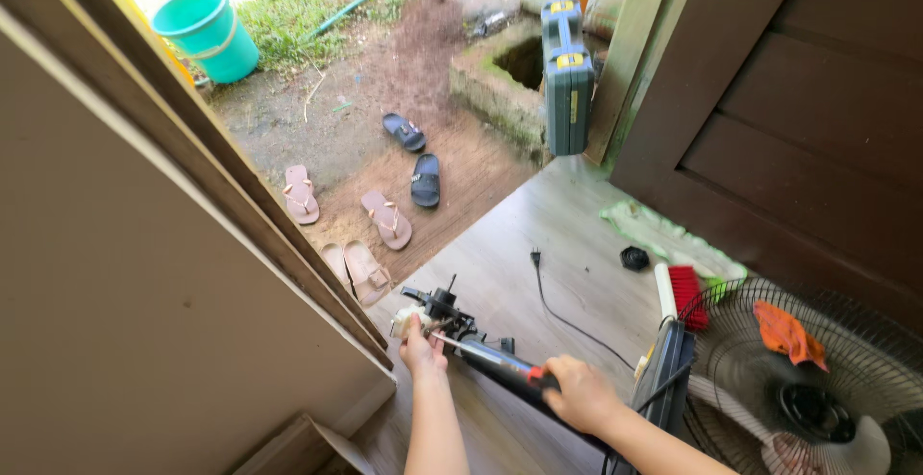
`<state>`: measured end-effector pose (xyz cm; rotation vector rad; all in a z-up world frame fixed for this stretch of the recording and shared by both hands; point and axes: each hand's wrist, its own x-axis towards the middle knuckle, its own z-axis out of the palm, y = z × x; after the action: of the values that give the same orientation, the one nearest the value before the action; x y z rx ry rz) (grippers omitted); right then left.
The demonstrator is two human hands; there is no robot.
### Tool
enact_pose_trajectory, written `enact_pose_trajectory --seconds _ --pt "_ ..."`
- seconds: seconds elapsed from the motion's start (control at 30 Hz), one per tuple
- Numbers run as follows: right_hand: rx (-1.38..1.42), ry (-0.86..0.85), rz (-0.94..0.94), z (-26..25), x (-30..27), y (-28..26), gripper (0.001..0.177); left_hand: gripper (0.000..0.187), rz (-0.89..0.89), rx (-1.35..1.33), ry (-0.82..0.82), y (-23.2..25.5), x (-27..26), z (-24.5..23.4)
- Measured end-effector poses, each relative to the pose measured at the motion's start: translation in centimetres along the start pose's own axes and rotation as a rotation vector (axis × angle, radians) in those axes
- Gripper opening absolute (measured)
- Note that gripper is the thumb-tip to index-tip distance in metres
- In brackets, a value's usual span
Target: The person disassembles a standing fan motor assembly, removes a white plastic component, and uses a screwdriver to adjust internal parts. They then reassemble the motor housing and secure it to the fan stand.
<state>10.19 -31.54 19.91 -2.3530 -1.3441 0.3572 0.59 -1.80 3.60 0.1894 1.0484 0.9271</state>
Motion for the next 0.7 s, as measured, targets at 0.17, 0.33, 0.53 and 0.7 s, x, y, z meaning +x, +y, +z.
enact_pose_trajectory --seconds 0.17,0.33,0.53,0.7 --pt "-0.469 0.236 -0.179 0.5 -0.6 -0.4 0.022 0.034 0.002 -0.051 -0.078 -1.2 2.3 -1.3" --pt "0.591 -0.553 0.642 -0.5 1.6 -1.2 0.035 0.037 -0.005 -0.038 -0.115 -0.8 2.5 -1.8" --pt "0.232 -0.136 0.162 -0.6 1.3 0.1 0.033 0.038 -0.011 -0.018 -0.060 -0.5 1.7 -1.1" --pt "-0.463 0.258 -0.203 1.3 0.1 0.0 0.026 0.038 0.034 -0.038 -0.069 -0.7 1.1 -1.0"
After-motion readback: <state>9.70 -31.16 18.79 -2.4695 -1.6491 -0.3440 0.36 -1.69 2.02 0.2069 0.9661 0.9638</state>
